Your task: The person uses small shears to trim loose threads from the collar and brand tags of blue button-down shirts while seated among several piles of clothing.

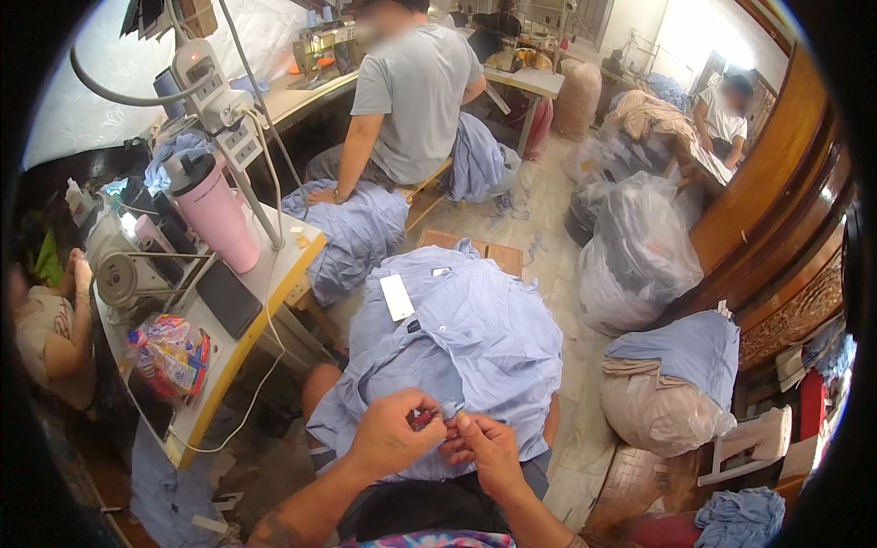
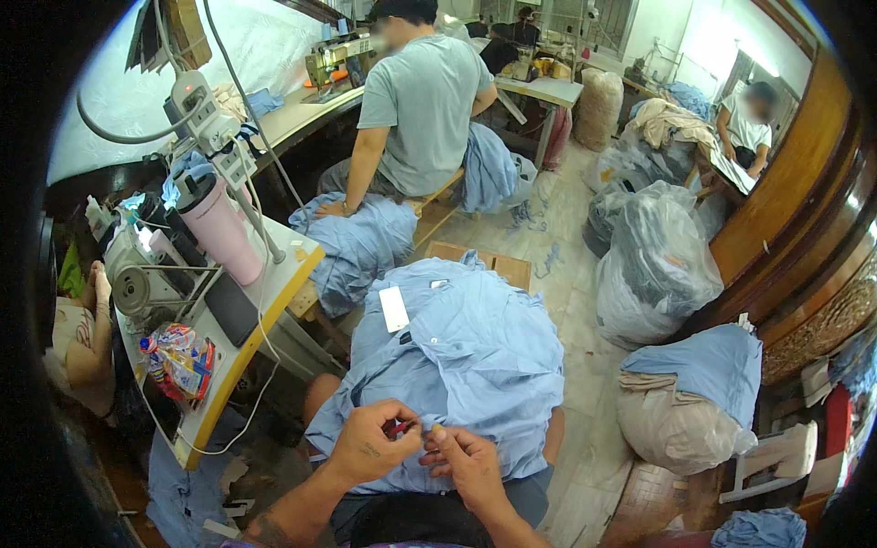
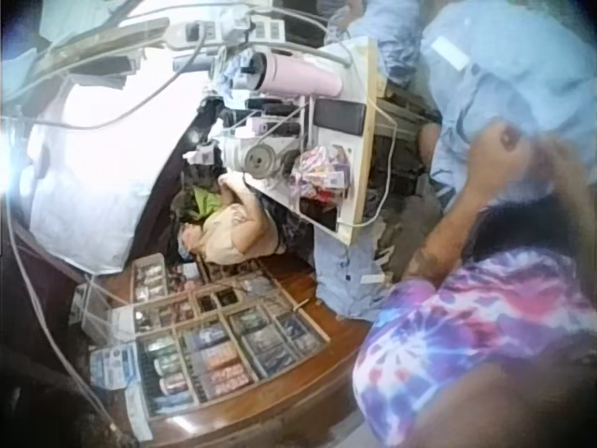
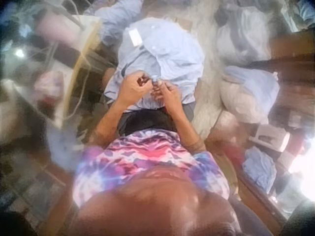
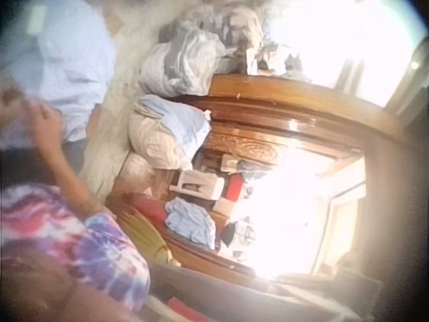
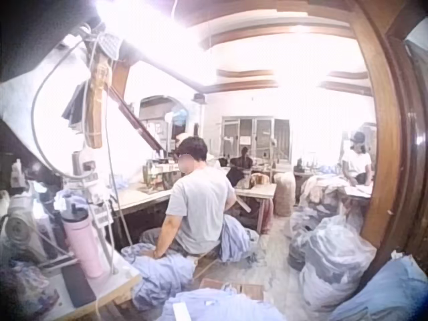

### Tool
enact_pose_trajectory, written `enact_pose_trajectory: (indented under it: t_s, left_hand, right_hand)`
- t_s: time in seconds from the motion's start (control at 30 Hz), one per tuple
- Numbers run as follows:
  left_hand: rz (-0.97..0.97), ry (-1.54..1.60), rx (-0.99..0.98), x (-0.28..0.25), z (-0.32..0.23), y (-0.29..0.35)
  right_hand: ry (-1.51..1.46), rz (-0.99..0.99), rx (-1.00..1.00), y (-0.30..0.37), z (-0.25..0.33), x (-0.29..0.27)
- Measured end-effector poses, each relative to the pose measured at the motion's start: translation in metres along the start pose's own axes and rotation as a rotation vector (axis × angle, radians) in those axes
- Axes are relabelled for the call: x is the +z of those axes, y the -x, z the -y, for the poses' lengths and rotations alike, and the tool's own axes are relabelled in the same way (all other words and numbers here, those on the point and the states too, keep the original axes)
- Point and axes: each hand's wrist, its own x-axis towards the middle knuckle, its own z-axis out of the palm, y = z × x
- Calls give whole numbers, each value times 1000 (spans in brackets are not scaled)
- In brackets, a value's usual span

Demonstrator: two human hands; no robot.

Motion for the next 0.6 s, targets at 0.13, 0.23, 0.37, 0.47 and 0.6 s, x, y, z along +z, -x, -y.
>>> enact_pose_trajectory:
  t_s: [0.13, 0.23, 0.37, 0.47, 0.6]
  left_hand:
    - [16, 22, -41, 6, -14, 1]
    - [29, 35, -47, 19, -9, 1]
    - [-32, -27, -17, 17, -3, 9]
    - [-22, 85, -40, 28, 6, 11]
    - [-38, 123, -88, 27, 3, 8]
  right_hand:
    - [-301, 14, 100, 9, 1, 8]
    - [-515, 56, 222, 5, -5, 0]
    - [-661, 110, 328, 2, -8, 15]
    - [-706, 161, 267, 3, -12, 5]
    - [-719, 148, 192, -11, -34, 1]
